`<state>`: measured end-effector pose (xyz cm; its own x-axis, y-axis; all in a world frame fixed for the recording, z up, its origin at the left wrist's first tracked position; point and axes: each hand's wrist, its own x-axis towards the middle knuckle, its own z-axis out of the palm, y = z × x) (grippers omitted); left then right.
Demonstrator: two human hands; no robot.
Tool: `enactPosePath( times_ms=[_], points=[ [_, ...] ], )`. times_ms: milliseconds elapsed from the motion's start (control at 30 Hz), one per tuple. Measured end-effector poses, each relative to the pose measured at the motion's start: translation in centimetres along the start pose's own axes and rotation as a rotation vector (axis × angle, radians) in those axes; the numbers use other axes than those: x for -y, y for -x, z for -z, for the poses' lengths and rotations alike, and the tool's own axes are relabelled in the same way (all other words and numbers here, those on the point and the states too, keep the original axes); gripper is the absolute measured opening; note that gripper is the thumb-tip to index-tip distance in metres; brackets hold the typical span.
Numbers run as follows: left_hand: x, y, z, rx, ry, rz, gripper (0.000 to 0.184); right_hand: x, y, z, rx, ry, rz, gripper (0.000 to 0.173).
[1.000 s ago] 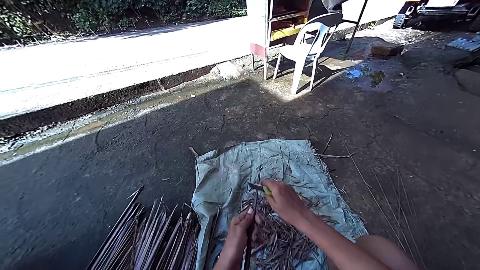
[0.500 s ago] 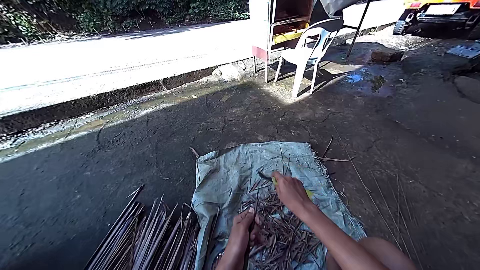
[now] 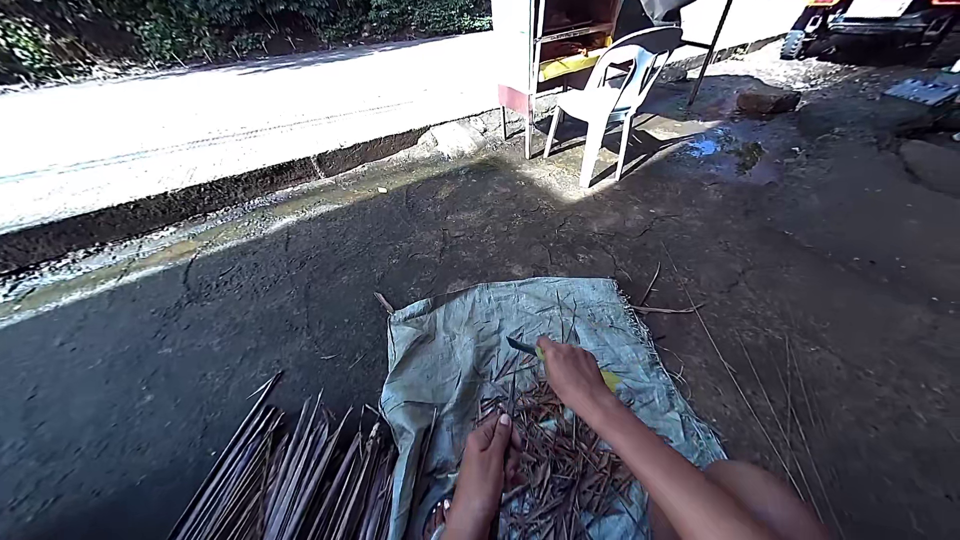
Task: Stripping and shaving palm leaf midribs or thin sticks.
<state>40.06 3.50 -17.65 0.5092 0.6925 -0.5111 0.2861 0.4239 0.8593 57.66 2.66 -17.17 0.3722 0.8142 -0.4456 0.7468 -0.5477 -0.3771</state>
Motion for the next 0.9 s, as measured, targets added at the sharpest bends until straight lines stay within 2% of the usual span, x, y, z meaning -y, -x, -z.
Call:
enactPosePath(
  times_ms=[67,167,233,767,900],
  points=[
    [0.3,0.0,0.1,0.014,-0.018,-0.011,0.037,-0.4,0.0,0.6,0.007,-0.026,-0.003,0.034],
    [0.2,-0.2,0.5,-0.018,-0.037,-0.021,0.037,0.5,1.5,-0.4,0.074,0.001,0.135,0.035],
    [0.1,-0.3,0.6,-0.023,-0.051,-0.024,0.036,1.0,1.8,-1.1,0.103,0.022,0.158,0.034],
    [0.1,0.2,0.2,0.027,-0.179,-0.064,0.035,-1.3,-1.2,0.7,-0.032,-0.058,-0.077,0.032],
    [0.4,0.5,0.4,0.068,-0.068,-0.060,0.037,-1.8,-1.3,0.9,-0.075,-0.106,-0.107,0.032]
  ],
)
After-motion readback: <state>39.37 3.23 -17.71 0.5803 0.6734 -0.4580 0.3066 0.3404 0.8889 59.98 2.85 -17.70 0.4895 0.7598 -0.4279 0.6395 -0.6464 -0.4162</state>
